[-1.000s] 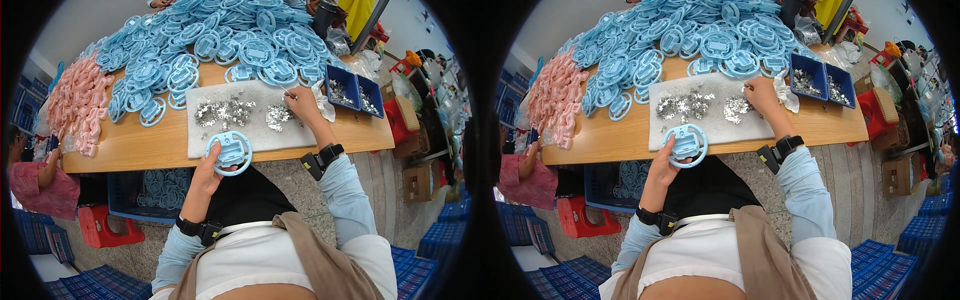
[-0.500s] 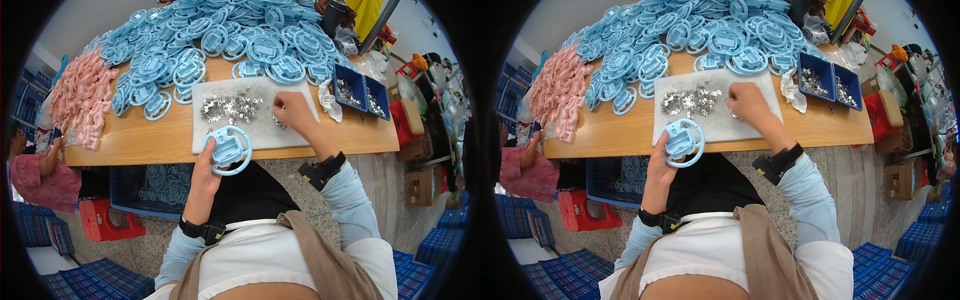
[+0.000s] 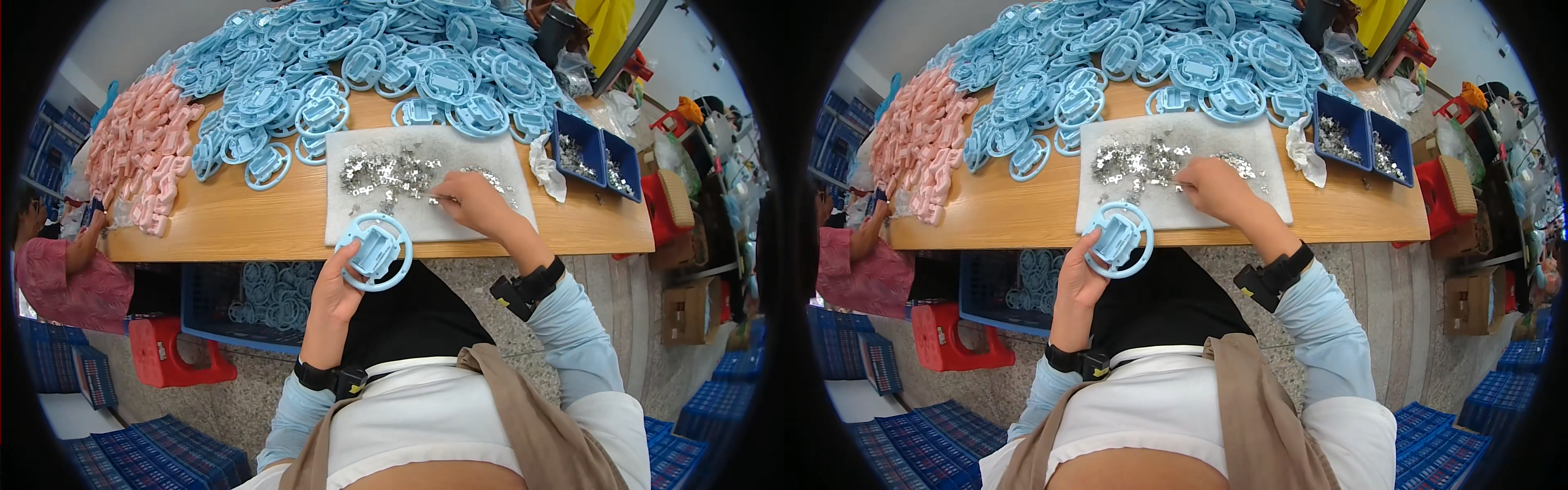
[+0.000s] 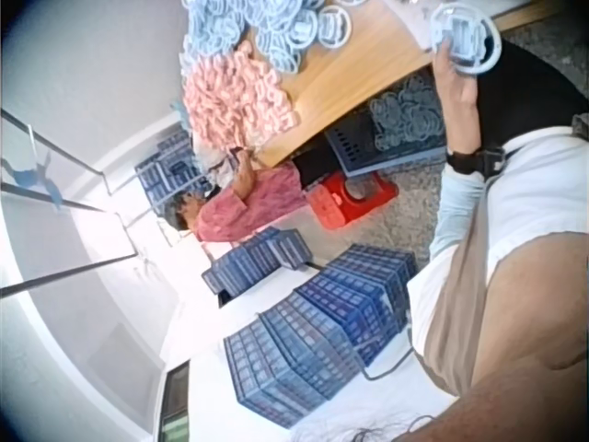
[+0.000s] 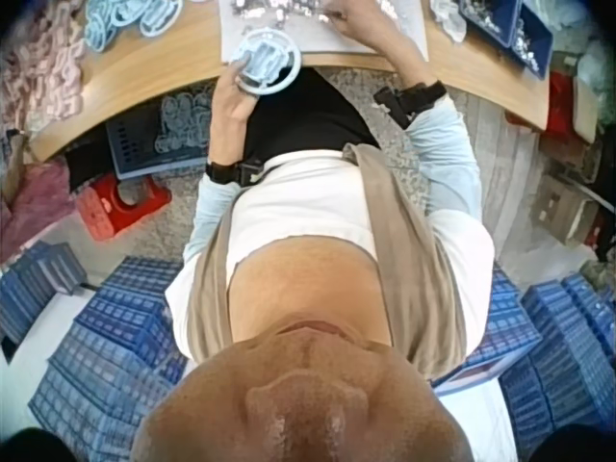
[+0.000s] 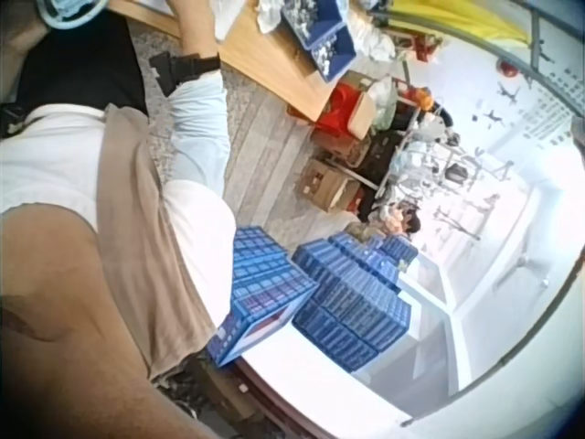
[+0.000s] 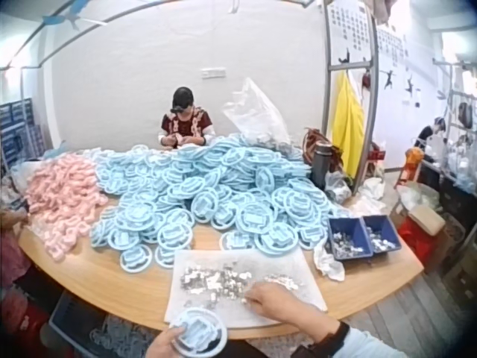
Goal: Manually assemble small metal components into plastic circular frames in a manufacturing setting.
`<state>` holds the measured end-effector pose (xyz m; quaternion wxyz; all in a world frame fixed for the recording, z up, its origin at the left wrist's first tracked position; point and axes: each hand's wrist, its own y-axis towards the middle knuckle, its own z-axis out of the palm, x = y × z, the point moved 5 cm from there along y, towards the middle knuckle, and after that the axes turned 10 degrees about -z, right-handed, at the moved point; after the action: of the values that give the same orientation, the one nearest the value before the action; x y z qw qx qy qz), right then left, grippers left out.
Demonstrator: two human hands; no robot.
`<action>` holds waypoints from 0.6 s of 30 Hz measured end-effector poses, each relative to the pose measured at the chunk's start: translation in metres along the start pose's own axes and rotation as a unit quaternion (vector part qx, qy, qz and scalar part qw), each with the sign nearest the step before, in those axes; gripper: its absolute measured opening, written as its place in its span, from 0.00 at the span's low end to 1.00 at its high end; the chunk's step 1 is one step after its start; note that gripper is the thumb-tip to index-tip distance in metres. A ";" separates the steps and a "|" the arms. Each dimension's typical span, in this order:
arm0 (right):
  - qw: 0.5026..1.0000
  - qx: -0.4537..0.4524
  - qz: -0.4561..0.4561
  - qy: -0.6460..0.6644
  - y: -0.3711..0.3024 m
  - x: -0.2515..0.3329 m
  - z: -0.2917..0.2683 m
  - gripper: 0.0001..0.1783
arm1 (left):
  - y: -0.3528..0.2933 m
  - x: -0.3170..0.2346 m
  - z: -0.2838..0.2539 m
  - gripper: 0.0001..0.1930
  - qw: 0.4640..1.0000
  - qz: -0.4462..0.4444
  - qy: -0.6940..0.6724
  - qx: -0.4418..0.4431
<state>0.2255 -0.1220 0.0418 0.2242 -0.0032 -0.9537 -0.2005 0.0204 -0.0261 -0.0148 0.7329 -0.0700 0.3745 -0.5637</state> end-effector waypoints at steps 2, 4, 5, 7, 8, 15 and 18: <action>0.999 0.031 -0.018 -0.017 0.000 0.003 0.008 0.09 | -0.002 0.000 0.002 0.20 1.000 -0.003 0.010 -0.004; 0.996 0.072 -0.021 -0.044 0.002 0.003 0.013 0.09 | -0.002 -0.001 0.002 0.19 1.000 -0.005 0.018 -0.001; 0.993 0.097 -0.015 -0.063 0.003 0.001 0.015 0.10 | -0.001 -0.001 0.002 0.19 1.000 -0.005 0.022 0.004; 0.993 0.092 -0.015 -0.075 0.004 -0.001 0.013 0.09 | 0.000 -0.002 0.002 0.19 0.999 -0.001 0.030 0.013; 0.996 0.062 -0.020 -0.069 0.003 -0.003 0.011 0.07 | 0.000 -0.002 0.003 0.19 0.999 0.003 0.034 0.017; 0.945 -0.069 0.135 0.290 0.012 0.043 0.018 0.05 | 0.005 0.005 0.009 0.17 1.000 0.005 0.011 0.026; 0.943 -0.118 0.125 0.285 0.014 0.051 0.033 0.05 | 0.005 0.005 0.010 0.17 1.000 0.009 0.004 0.028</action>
<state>0.1665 -0.1011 0.0417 0.5076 -0.0917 -0.8116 -0.2743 0.0306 -0.0319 -0.0123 0.7380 -0.0436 0.3623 -0.5676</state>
